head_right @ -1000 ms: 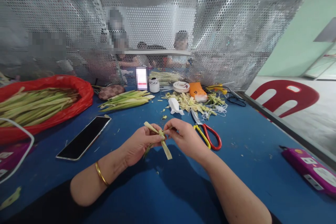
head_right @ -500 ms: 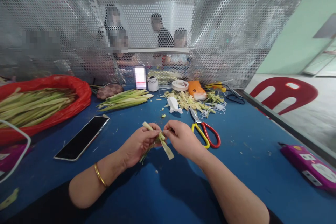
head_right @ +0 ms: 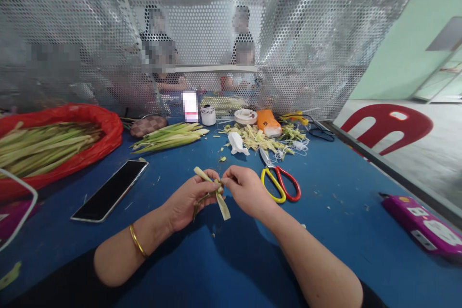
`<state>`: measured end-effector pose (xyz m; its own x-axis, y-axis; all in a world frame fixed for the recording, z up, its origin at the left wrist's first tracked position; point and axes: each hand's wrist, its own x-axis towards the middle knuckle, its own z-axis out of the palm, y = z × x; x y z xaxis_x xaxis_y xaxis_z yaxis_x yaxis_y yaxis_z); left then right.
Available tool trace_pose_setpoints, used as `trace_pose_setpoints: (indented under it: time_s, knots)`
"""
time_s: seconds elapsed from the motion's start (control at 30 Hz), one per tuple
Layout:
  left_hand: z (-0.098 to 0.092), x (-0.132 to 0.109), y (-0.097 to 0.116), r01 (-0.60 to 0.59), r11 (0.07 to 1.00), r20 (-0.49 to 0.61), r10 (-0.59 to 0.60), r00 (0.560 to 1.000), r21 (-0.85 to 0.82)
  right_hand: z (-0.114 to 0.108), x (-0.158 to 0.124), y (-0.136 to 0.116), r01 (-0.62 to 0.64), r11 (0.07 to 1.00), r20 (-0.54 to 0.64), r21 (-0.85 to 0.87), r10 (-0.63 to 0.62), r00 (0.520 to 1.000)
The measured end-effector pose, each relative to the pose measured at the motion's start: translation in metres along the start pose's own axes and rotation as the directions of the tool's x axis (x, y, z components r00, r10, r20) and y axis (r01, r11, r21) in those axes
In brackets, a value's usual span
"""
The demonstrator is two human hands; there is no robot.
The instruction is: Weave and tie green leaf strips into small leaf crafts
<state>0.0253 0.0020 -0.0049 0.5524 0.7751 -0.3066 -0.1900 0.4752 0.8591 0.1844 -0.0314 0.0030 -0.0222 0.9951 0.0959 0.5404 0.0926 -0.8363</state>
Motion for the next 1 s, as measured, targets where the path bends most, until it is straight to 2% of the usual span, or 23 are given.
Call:
trace_pose_setpoints:
  time_s: [0.13, 0.43, 0.67, 0.77, 1.0]
  knots:
    - [0.0011, -0.0005, -0.002, 0.004, 1.0, -0.013, -0.003, 1.0, 0.018, 0.0013, -0.0019, -0.0024, -0.051, 0.999, 0.024, 0.013, 0.051, 0.998]
    - [-0.001, 0.0008, -0.0013, -0.078, 0.986, -0.025, 0.083, 0.996, 0.148, 0.0084, 0.0006, 0.004, -0.108, 0.971, 0.084, 0.215, 0.092, 0.992]
    - [0.0015, 0.001, -0.002, -0.159, 0.951, -0.099, 0.191, 0.977, 0.265, 0.0071, -0.0008, 0.0, -0.076, 0.997, -0.018, 0.027, 0.076, 0.997]
    - [0.0019, 0.0019, -0.0033, -0.168, 0.939, -0.136, 0.216, 0.967, 0.3, 0.0078, -0.0014, -0.002, -0.111, 0.991, -0.04, 0.077, 0.115, 0.993]
    - [0.0006, 0.0031, -0.0071, -0.202, 0.922, -0.147, 0.262, 0.954, 0.332, 0.01, 0.0012, 0.0021, -0.18, 0.972, -0.032, 0.154, 0.187, 0.982]
